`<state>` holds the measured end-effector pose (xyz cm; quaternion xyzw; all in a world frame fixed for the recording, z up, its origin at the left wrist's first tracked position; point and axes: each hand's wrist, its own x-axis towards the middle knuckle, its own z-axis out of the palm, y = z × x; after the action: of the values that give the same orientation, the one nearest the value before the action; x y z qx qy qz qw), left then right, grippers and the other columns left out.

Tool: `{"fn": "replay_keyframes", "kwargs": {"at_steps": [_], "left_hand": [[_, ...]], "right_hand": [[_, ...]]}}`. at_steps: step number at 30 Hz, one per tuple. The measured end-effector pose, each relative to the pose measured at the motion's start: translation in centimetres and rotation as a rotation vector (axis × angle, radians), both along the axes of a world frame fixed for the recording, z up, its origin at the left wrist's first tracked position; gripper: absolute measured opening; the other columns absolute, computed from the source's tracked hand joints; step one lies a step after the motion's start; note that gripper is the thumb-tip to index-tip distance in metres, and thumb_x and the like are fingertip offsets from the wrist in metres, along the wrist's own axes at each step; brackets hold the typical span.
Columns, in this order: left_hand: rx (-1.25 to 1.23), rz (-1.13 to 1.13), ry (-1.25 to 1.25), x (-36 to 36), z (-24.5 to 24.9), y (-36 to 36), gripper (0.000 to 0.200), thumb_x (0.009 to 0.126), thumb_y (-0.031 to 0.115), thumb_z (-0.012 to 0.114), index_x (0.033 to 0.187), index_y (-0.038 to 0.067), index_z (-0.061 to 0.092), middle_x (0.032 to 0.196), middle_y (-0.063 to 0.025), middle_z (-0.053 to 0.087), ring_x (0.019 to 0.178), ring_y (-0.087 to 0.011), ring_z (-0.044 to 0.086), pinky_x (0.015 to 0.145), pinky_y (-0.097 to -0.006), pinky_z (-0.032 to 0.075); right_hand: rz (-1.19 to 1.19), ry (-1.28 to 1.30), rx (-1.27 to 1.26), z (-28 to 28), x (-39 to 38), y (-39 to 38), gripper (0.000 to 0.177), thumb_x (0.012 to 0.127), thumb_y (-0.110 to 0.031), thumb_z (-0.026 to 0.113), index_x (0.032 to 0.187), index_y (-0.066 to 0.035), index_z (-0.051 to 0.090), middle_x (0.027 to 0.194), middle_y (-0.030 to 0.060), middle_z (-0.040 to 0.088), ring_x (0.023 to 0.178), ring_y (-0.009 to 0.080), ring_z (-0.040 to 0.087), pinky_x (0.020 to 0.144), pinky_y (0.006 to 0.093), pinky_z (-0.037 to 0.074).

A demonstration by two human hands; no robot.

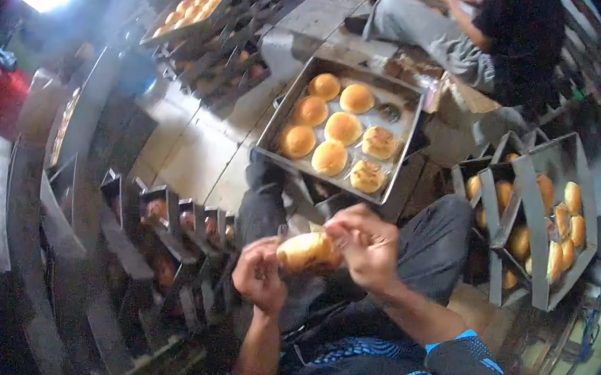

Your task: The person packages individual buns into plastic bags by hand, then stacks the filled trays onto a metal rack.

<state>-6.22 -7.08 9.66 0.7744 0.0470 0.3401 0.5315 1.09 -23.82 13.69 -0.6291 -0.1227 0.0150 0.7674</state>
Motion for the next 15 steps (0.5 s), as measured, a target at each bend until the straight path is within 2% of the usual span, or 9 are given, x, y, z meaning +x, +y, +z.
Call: {"fn": "replay_keyframes", "kwargs": {"at_steps": [1,3,4,5,7,8,11,12,15], "left_hand": [[0.026,0.188,-0.065,0.2,1.5,0.0,0.031,0.094,0.025,0.061,0.081,-0.003,0.062,0.089,-0.0179,0.065,0.078,-0.0263,0.067,0.071,-0.0371,0.053],[0.340,0.258,-0.223,-0.8,3.0,2.7,0.025,0.092,0.023,0.064,0.084,-0.001,0.063,0.088,-0.0176,0.064,0.076,-0.0256,0.065,0.069,-0.0344,0.053],[0.374,0.302,-0.455,0.2,2.4,3.3,0.021,0.089,0.022,0.067,0.085,0.002,0.067,0.086,-0.0144,0.064,0.074,-0.0241,0.063,0.066,-0.0324,0.051],[0.423,0.296,-0.369,0.6,1.4,4.6,0.019,0.088,0.021,0.068,0.086,0.002,0.068,0.086,-0.0136,0.064,0.073,-0.0239,0.063,0.065,-0.0325,0.051],[0.501,0.286,-0.188,0.2,-1.5,7.2,0.017,0.086,0.020,0.069,0.088,0.003,0.071,0.085,-0.0120,0.063,0.073,-0.0236,0.062,0.063,-0.0326,0.050],[0.434,0.283,-0.070,0.3,-2.8,7.8,0.016,0.085,0.019,0.070,0.089,0.004,0.073,0.082,-0.0101,0.063,0.072,-0.0235,0.061,0.062,-0.0325,0.048],[0.349,0.265,-0.093,-1.0,-4.9,8.8,0.027,0.090,0.025,0.066,0.088,-0.001,0.070,0.080,-0.0128,0.062,0.071,-0.0237,0.059,0.062,-0.0337,0.047],[0.316,0.271,-0.102,-1.0,-4.7,8.3,0.028,0.089,0.025,0.067,0.085,-0.002,0.069,0.076,-0.0123,0.062,0.067,-0.0235,0.059,0.061,-0.0323,0.047],[0.246,0.254,-0.132,-0.1,-5.5,7.4,0.028,0.088,0.024,0.069,0.081,-0.003,0.067,0.073,-0.0115,0.061,0.065,-0.0239,0.060,0.060,-0.0315,0.048]], "right_hand": [[0.027,-0.130,-0.112,1.4,0.4,-0.1,0.009,0.081,-0.007,0.074,0.089,-0.002,0.071,0.085,0.0061,0.064,0.081,0.0157,0.060,0.073,0.0279,0.048],[-0.064,-0.633,-0.374,4.5,1.5,0.1,0.011,0.078,-0.007,0.075,0.087,-0.003,0.071,0.084,0.0059,0.063,0.080,0.0196,0.061,0.071,0.0299,0.049],[-0.127,-0.745,-0.295,3.1,1.4,1.0,0.012,0.077,-0.006,0.074,0.088,-0.005,0.070,0.085,0.0059,0.063,0.075,0.0228,0.061,0.066,0.0314,0.050],[-0.121,-0.781,-0.082,-0.2,2.0,2.4,0.010,0.078,-0.006,0.073,0.087,-0.003,0.069,0.084,0.0077,0.063,0.071,0.0235,0.062,0.061,0.0313,0.050],[0.066,-0.415,-0.345,-5.0,3.8,4.7,0.007,0.081,-0.005,0.071,0.085,-0.002,0.067,0.084,0.0094,0.063,0.071,0.0231,0.063,0.061,0.0309,0.051],[0.214,-0.007,-0.156,-6.5,3.4,5.2,0.007,0.083,-0.007,0.070,0.084,-0.002,0.065,0.084,0.0112,0.063,0.075,0.0217,0.065,0.065,0.0306,0.051],[0.242,-0.230,-0.189,-7.1,2.6,5.1,0.011,0.082,-0.010,0.073,0.086,-0.003,0.065,0.086,0.0105,0.064,0.077,0.0200,0.065,0.068,0.0294,0.051],[0.209,-0.264,-0.179,-7.1,2.7,5.5,0.013,0.080,-0.012,0.076,0.084,-0.004,0.066,0.082,0.0085,0.061,0.073,0.0179,0.062,0.064,0.0299,0.049],[0.078,-0.535,-0.400,-7.8,3.5,6.1,0.013,0.077,-0.012,0.078,0.081,-0.006,0.068,0.075,0.0057,0.056,0.066,0.0173,0.057,0.059,0.0308,0.046]]}}
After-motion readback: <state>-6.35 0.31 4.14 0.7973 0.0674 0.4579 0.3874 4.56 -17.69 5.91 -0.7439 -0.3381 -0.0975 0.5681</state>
